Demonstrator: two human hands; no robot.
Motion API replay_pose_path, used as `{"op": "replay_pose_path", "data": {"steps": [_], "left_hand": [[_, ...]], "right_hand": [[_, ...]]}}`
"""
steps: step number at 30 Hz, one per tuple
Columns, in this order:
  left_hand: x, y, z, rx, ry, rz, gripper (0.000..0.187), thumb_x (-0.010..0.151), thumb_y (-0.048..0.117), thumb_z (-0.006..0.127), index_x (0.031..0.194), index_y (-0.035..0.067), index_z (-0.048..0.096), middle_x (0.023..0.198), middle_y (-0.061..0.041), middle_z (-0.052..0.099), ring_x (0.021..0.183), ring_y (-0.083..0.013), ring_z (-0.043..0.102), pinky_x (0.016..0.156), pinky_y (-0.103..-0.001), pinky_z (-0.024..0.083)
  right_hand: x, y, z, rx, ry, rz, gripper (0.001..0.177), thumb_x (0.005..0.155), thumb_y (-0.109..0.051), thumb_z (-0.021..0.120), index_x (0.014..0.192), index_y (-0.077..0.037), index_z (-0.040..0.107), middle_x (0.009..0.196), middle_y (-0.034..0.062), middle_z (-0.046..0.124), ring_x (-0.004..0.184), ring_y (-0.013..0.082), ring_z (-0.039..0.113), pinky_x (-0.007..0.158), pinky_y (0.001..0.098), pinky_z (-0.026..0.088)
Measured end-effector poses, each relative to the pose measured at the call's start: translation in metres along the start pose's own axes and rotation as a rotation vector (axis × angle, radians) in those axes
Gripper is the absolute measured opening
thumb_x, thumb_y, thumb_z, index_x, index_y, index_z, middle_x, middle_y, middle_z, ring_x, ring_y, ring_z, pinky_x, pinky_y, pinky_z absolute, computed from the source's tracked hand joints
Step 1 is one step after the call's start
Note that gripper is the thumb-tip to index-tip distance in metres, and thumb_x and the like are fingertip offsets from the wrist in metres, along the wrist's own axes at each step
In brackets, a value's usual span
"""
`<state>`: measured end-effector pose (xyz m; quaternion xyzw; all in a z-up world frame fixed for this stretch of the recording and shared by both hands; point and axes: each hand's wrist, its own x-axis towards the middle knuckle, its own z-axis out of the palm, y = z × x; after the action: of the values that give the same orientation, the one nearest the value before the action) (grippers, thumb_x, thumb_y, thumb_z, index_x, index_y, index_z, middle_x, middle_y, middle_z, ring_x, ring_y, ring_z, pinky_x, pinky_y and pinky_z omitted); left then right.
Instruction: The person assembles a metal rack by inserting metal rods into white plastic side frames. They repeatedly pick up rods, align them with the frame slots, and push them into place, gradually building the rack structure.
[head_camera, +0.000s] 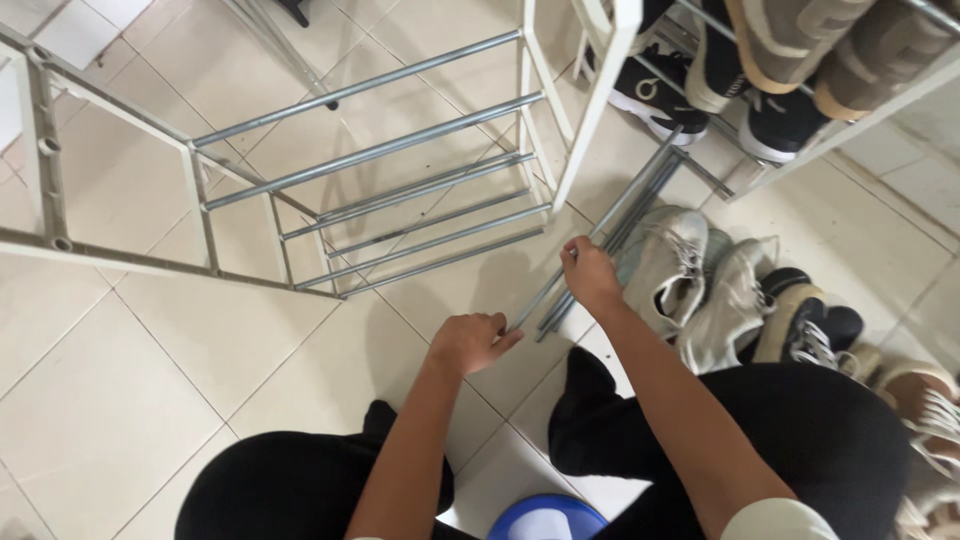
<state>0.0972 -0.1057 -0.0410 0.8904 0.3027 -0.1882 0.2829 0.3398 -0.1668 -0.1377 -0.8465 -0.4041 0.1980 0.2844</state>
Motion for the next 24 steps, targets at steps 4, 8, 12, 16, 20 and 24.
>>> {"op": "replay_pose_path", "data": {"steps": [4,8,12,16,20,24], "left_hand": [[0.023,-0.015,0.01,-0.045,0.088,-0.031,0.045,0.103,0.048,0.049,0.099,0.007,0.068,0.089,-0.015,0.075,0.086,-0.035,0.072,0.079,-0.048,0.057],[0.042,-0.031,0.031,-0.093,0.232,0.007,0.03,0.098,0.035,0.056,0.099,0.007,0.065,0.091,-0.014,0.075,0.085,-0.0357,0.071,0.076,-0.049,0.057],[0.061,-0.042,0.046,-0.112,0.216,-0.032,0.021,0.099,0.028,0.056,0.1,0.008,0.062,0.088,-0.014,0.074,0.084,-0.0347,0.071,0.076,-0.048,0.057],[0.072,-0.047,0.05,-0.102,0.244,-0.031,0.02,0.098,0.027,0.057,0.101,0.008,0.061,0.09,-0.013,0.073,0.084,-0.0351,0.071,0.075,-0.049,0.057],[0.078,-0.05,0.048,-0.121,0.194,-0.064,0.02,0.099,0.026,0.055,0.101,0.008,0.061,0.09,-0.013,0.073,0.085,-0.0345,0.071,0.077,-0.048,0.056],[0.08,-0.05,0.047,-0.13,0.165,-0.086,0.02,0.1,0.026,0.054,0.101,0.007,0.06,0.091,-0.013,0.073,0.087,-0.0344,0.071,0.079,-0.047,0.056]], "right_hand": [[0.015,0.033,0.04,0.082,-0.025,0.157,0.023,0.093,-0.022,0.07,0.11,-0.006,0.068,0.093,0.0176,0.074,0.09,0.0352,0.072,0.083,0.0445,0.056],[0.03,0.049,0.056,0.124,-0.068,0.231,0.021,0.094,-0.021,0.07,0.109,-0.006,0.069,0.09,0.0152,0.075,0.08,0.0296,0.075,0.076,0.041,0.057],[0.038,0.056,0.059,0.259,-0.143,0.445,0.025,0.095,-0.021,0.068,0.116,-0.007,0.067,0.091,0.0152,0.075,0.074,0.0325,0.074,0.07,0.0441,0.057],[0.042,0.066,0.064,0.055,-0.135,0.383,0.03,0.096,-0.026,0.067,0.12,-0.008,0.068,0.109,0.0151,0.074,0.097,0.0339,0.071,0.086,0.0448,0.055],[0.043,0.081,0.069,-0.117,-0.212,0.302,0.035,0.095,-0.023,0.062,0.128,-0.011,0.066,0.125,0.0142,0.07,0.117,0.0342,0.065,0.098,0.0466,0.052],[0.04,0.086,0.075,-0.188,-0.28,0.356,0.04,0.095,-0.025,0.06,0.132,-0.013,0.065,0.129,0.0159,0.068,0.118,0.0346,0.066,0.099,0.0475,0.053]]}}
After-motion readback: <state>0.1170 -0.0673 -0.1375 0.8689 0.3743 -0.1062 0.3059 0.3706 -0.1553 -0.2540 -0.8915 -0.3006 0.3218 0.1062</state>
